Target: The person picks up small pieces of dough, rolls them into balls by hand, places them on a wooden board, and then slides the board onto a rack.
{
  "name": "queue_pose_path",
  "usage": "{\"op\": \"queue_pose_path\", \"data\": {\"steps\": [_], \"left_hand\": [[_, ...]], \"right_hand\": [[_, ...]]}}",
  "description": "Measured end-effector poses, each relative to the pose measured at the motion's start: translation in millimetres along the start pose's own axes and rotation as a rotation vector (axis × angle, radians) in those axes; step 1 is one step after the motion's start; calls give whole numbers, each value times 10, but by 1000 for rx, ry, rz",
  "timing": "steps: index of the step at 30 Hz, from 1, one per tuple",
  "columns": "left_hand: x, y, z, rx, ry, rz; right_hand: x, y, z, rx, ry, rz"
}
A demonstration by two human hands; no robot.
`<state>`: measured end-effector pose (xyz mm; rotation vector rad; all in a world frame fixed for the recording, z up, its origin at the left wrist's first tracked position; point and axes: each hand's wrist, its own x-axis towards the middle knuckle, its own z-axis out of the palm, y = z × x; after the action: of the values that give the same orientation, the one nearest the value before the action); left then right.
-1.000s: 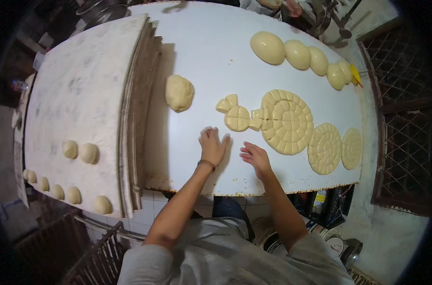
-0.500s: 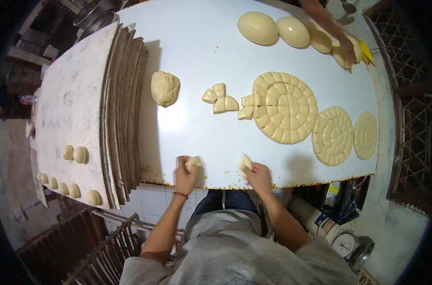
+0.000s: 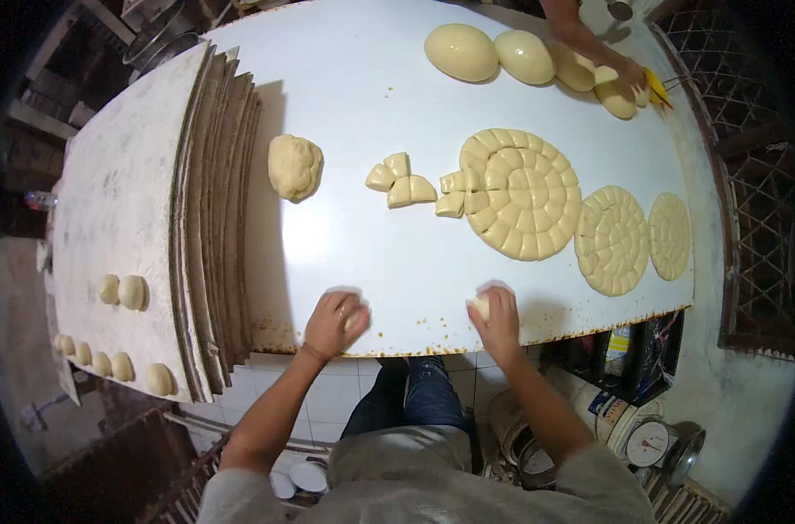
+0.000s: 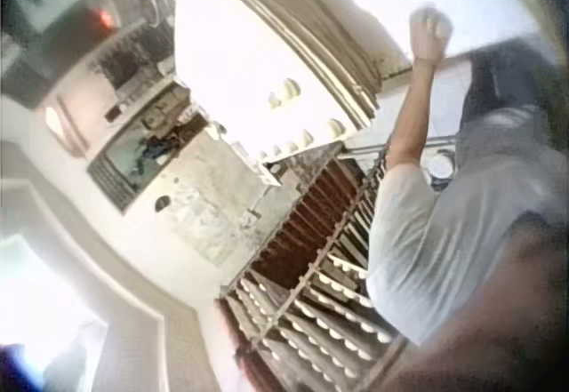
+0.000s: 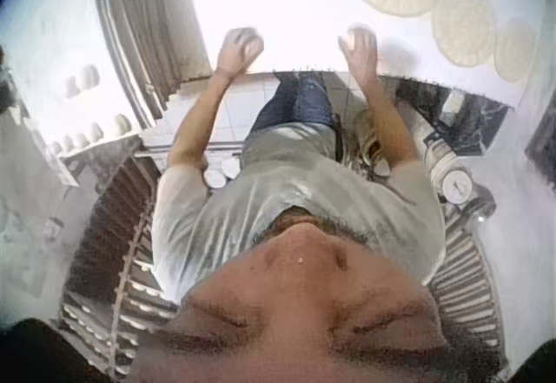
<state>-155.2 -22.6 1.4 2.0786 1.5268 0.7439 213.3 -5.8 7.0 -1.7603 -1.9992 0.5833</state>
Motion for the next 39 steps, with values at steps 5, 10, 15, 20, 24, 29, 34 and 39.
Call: {"op": "queue_pose_path", "data": {"steps": [5,10,15,20,24,29,34,39], "left_hand": [[472,534,197,-105,-96,87],[5,-244,-73,-97,-95,100],[495,403,253,-136,-20,-20],[50,-192,-158,-80,-133,121],[808,379,183,-120,119,31],[-132,-124,-48,-33,-71,70],[1006,436,279,-59,241,-42],[-253,-372,132,-159,-36,45]], "right_hand": [[135,-552,468,-38,-67,-283],[62,-130,-81,11,-47,-184],[249,-600,484,-19,6,-254],[36,-195,-76,-9,-129,-95],[465,-510,434,-22,64,-107],[-252,0,75,55,-34,-239],[559,-497,322,28,116,-175],[-147,-48,-49,62,-140,-179]]}}
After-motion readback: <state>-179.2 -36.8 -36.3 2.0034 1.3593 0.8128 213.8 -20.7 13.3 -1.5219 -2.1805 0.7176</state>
